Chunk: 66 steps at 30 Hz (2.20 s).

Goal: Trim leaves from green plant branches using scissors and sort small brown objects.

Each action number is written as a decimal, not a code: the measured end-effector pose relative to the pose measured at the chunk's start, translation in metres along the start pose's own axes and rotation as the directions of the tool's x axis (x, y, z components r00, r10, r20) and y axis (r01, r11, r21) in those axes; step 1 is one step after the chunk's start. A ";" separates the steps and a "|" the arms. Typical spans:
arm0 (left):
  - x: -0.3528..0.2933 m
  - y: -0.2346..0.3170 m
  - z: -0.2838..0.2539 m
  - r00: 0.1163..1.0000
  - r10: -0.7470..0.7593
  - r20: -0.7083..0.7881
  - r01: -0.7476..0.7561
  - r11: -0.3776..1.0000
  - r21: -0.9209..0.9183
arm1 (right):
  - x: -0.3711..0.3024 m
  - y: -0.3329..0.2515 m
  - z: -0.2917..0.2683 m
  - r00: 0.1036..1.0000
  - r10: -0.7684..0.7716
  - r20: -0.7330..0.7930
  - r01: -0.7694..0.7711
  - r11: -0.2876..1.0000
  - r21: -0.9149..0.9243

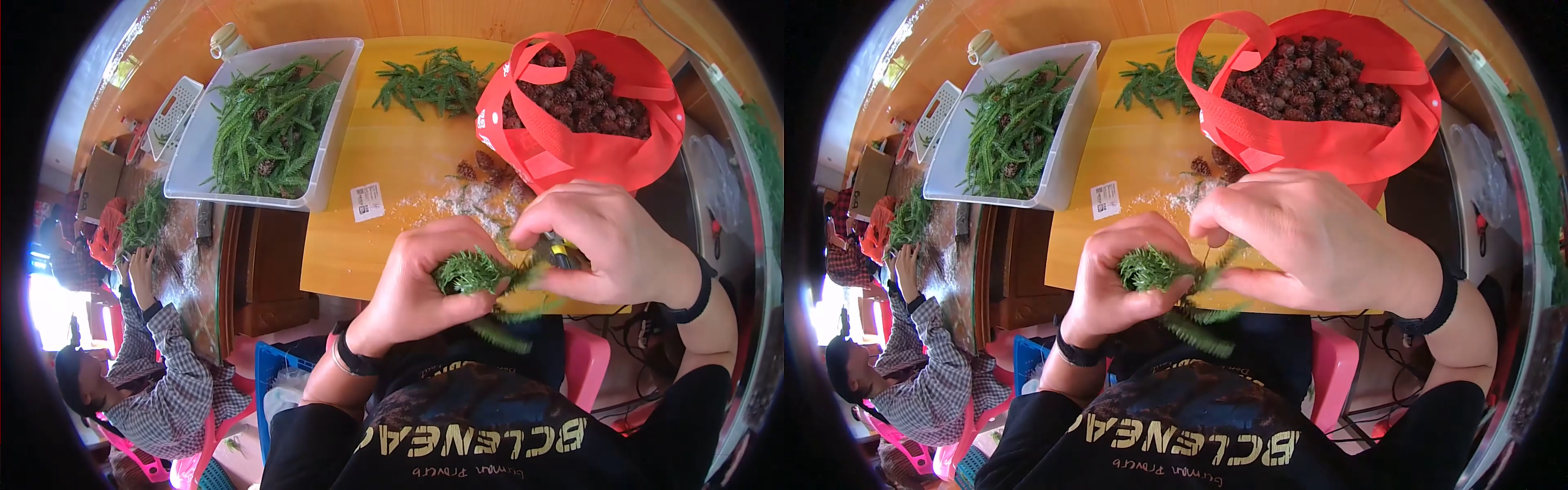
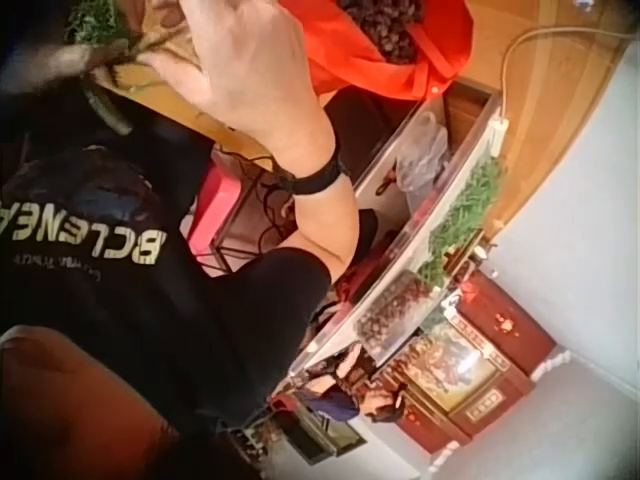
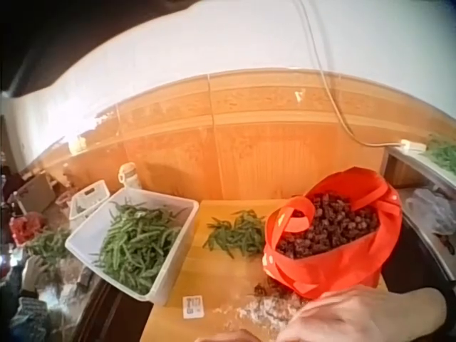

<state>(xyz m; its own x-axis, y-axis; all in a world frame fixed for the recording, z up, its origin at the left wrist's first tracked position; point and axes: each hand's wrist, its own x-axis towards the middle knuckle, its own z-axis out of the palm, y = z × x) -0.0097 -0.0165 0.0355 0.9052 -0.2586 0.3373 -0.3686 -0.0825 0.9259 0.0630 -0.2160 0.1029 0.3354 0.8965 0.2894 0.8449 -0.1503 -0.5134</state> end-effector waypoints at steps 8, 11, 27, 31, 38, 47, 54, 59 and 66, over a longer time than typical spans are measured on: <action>-0.003 0.012 0.010 0.969 0.221 -0.115 -0.159 0.905 0.394 | -0.005 0.000 0.002 0.990 0.138 0.033 -0.141 0.978 0.152; -0.003 0.011 0.012 0.959 0.260 -0.114 -0.182 0.871 0.456 | -0.004 -0.001 0.002 0.993 0.120 0.006 -0.120 0.989 0.080; 0.004 0.009 0.006 0.991 0.124 -0.049 -0.101 0.941 0.324 | 0.004 -0.010 0.001 0.996 -0.094 0.000 0.085 0.905 -0.416; 0.008 0.005 -0.002 0.997 0.041 0.060 -0.047 0.992 0.116 | 0.004 -0.008 0.002 0.990 -0.140 0.003 0.132 0.922 -0.363; 0.007 -0.004 -0.005 0.989 -0.100 0.107 0.122 0.966 -0.228 | 0.001 -0.004 -0.010 0.978 0.158 0.139 -0.188 0.952 0.242; 0.001 -0.009 0.005 0.999 0.023 -0.034 -0.033 0.944 -0.327 | -0.018 0.017 0.031 0.858 0.448 0.250 -0.402 0.285 0.870; -0.002 -0.016 0.005 0.994 0.110 -0.027 -0.113 0.933 -0.340 | -0.021 0.025 0.055 0.855 0.468 0.226 -0.338 0.171 0.926; -0.005 -0.016 0.004 0.995 0.098 0.008 -0.091 0.944 -0.319 | -0.016 0.017 0.027 0.882 0.446 0.152 -0.451 0.706 0.546; -0.002 -0.013 0.001 0.987 0.153 0.046 -0.148 0.984 -0.101 | -0.003 -0.004 0.001 0.984 0.173 -0.030 -0.157 0.945 0.288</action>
<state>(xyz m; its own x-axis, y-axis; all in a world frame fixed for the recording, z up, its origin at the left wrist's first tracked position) -0.0072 -0.0160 0.0227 0.8275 -0.3120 0.4667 -0.4751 0.0539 0.8783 0.0581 -0.2180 0.1028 0.4890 0.8441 0.2202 0.6253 -0.1631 -0.7632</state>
